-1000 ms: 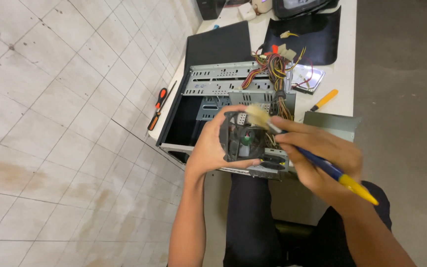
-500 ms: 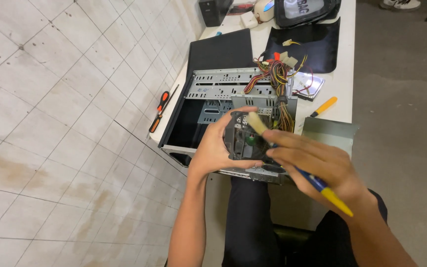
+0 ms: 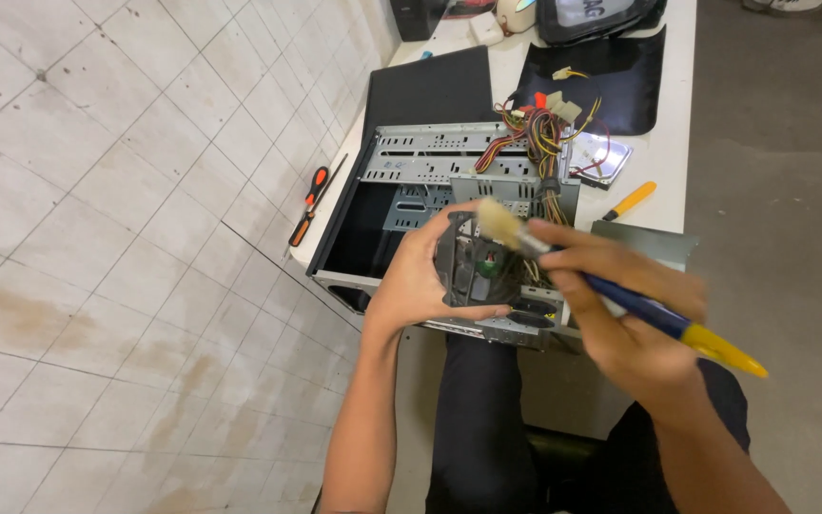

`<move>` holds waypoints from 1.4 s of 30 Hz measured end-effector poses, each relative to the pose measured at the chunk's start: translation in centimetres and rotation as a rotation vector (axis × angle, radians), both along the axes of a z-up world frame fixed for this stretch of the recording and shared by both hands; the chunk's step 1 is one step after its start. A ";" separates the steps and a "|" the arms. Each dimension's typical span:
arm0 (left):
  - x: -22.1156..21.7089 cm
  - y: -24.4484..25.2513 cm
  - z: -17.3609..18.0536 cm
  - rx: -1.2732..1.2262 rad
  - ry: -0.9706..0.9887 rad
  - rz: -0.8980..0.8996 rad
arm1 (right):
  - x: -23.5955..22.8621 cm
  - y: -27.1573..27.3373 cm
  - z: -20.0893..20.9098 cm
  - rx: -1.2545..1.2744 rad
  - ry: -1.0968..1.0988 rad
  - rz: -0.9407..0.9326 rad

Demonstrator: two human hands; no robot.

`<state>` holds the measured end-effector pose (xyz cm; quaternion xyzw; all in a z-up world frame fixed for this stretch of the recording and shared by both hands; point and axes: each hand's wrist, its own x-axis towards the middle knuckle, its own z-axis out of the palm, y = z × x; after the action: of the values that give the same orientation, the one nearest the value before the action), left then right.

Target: The person cleans the inside of a computer case using a brush. They then use a screwdriver to remove a fan from the case, clean the fan with the brush, and place it back into the case.

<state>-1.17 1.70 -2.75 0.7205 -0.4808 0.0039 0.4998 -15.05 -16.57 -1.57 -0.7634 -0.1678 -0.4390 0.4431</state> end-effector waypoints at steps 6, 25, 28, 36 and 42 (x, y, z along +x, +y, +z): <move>-0.4 0.0 0.3 -0.025 0.078 -0.037 | 1.4 0.0 -2.5 0.468 -0.001 0.112; -0.1 0.2 0.2 -0.035 0.046 -0.114 | -1.3 2.6 -3.5 0.448 0.016 0.013; 0.4 0.1 0.0 -0.081 0.135 -0.181 | -1.4 2.9 -2.4 0.410 0.164 0.142; 0.6 0.3 -0.3 -0.059 0.080 -0.161 | -1.2 2.7 -1.4 0.277 0.213 0.138; -0.1 0.1 0.5 -0.043 0.021 -0.112 | -0.8 2.8 -1.4 0.415 0.130 0.177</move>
<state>-1.29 1.77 -2.23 0.6817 -0.5148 -0.0212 0.5194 -15.80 -13.73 -2.95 -0.6650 -0.1113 -0.3734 0.6371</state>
